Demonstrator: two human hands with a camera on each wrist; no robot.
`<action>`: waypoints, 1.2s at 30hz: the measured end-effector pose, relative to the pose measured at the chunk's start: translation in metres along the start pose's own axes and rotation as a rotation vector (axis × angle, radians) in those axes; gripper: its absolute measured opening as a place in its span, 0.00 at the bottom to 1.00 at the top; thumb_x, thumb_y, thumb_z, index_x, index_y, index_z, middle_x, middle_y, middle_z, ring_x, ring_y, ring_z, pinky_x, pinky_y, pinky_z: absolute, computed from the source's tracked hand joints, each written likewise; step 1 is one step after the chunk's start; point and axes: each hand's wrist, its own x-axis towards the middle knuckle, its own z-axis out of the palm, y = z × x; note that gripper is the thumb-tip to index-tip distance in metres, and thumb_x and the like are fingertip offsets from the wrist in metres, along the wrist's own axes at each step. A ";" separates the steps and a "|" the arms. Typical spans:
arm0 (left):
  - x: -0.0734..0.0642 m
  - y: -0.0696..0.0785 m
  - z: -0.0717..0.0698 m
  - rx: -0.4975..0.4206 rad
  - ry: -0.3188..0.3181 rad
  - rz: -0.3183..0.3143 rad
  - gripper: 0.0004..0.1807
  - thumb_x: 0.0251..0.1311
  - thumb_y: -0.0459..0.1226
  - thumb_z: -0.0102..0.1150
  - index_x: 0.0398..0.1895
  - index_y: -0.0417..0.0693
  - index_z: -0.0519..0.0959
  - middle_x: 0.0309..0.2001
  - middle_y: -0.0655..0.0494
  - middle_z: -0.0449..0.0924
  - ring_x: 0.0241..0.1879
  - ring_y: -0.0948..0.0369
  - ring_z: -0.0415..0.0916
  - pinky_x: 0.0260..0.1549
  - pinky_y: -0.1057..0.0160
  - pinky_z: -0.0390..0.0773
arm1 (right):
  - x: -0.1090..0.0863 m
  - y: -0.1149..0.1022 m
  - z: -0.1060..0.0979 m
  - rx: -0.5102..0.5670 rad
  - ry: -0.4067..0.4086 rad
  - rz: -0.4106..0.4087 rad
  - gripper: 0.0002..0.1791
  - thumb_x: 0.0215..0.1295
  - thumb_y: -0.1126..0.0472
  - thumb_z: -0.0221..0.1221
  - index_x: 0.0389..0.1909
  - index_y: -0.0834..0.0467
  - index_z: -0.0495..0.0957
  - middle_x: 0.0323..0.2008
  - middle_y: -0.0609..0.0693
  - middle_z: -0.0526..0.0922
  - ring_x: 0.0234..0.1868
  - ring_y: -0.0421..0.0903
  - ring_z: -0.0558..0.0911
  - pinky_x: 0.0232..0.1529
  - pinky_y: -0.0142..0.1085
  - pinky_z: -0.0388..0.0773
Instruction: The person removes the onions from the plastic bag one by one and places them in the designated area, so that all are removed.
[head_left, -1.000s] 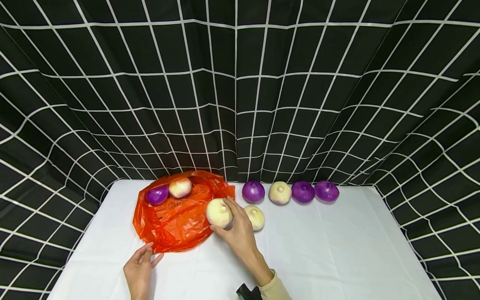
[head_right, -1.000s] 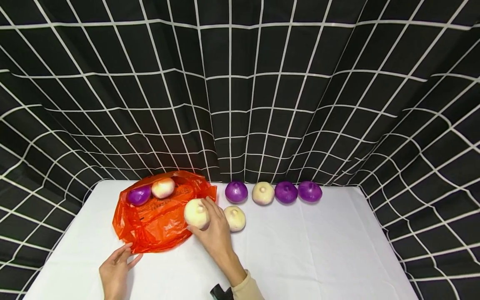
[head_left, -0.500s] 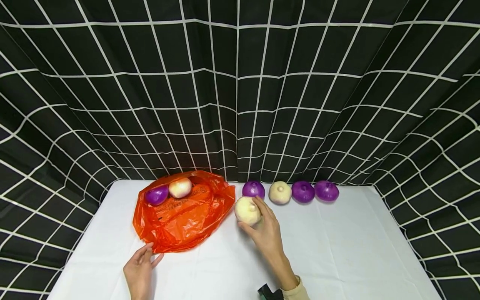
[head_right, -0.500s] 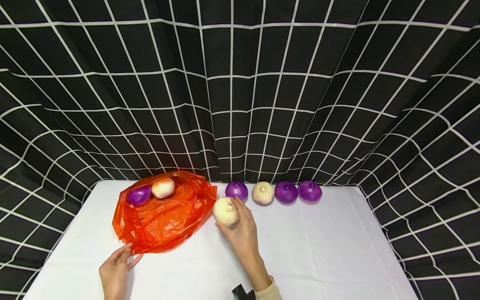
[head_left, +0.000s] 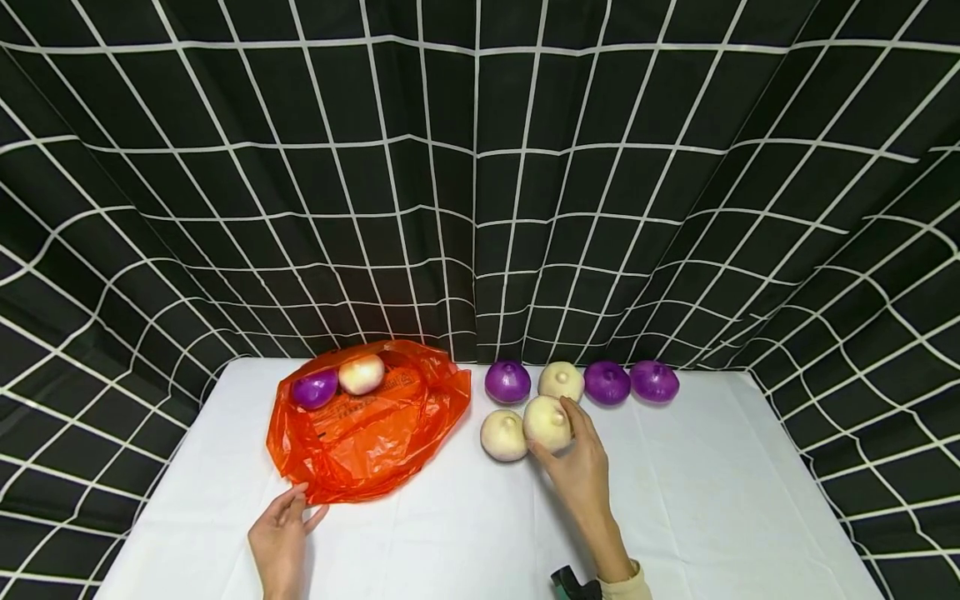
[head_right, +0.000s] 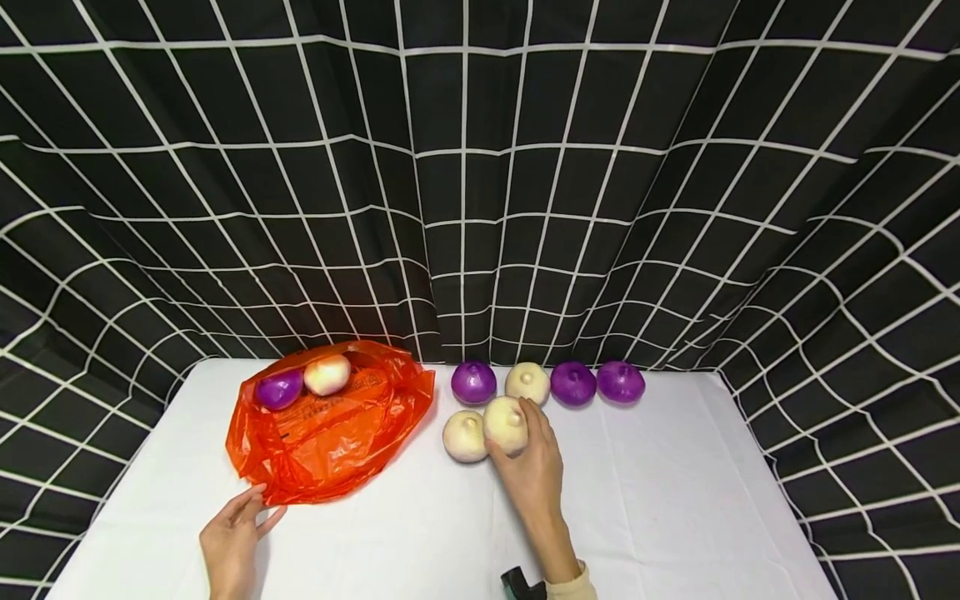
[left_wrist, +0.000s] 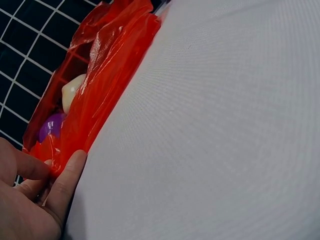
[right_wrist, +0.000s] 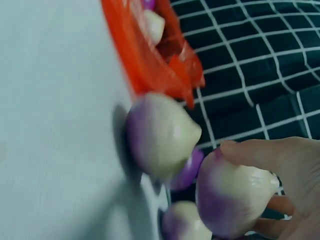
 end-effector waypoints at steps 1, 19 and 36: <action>0.000 0.000 0.000 0.000 -0.002 -0.002 0.18 0.71 0.27 0.42 0.58 0.23 0.70 0.58 0.28 0.69 0.29 0.81 0.76 0.35 0.68 0.89 | 0.000 0.003 -0.001 -0.020 0.002 0.002 0.45 0.40 0.66 0.78 0.63 0.66 0.71 0.61 0.62 0.74 0.61 0.61 0.74 0.65 0.55 0.74; 0.000 -0.001 -0.002 -0.020 0.001 -0.015 0.18 0.71 0.27 0.42 0.59 0.22 0.70 0.59 0.28 0.68 0.30 0.82 0.75 0.35 0.67 0.90 | 0.001 0.027 0.001 -0.148 -0.191 0.134 0.41 0.49 0.59 0.75 0.63 0.68 0.68 0.59 0.67 0.73 0.60 0.65 0.74 0.60 0.62 0.75; 0.000 0.001 0.000 -0.029 -0.008 -0.005 0.18 0.71 0.27 0.42 0.59 0.23 0.70 0.59 0.29 0.68 0.30 0.82 0.75 0.36 0.68 0.89 | 0.014 -0.009 -0.007 -0.077 -0.125 -0.054 0.43 0.51 0.60 0.74 0.64 0.74 0.66 0.63 0.69 0.69 0.64 0.65 0.68 0.70 0.59 0.66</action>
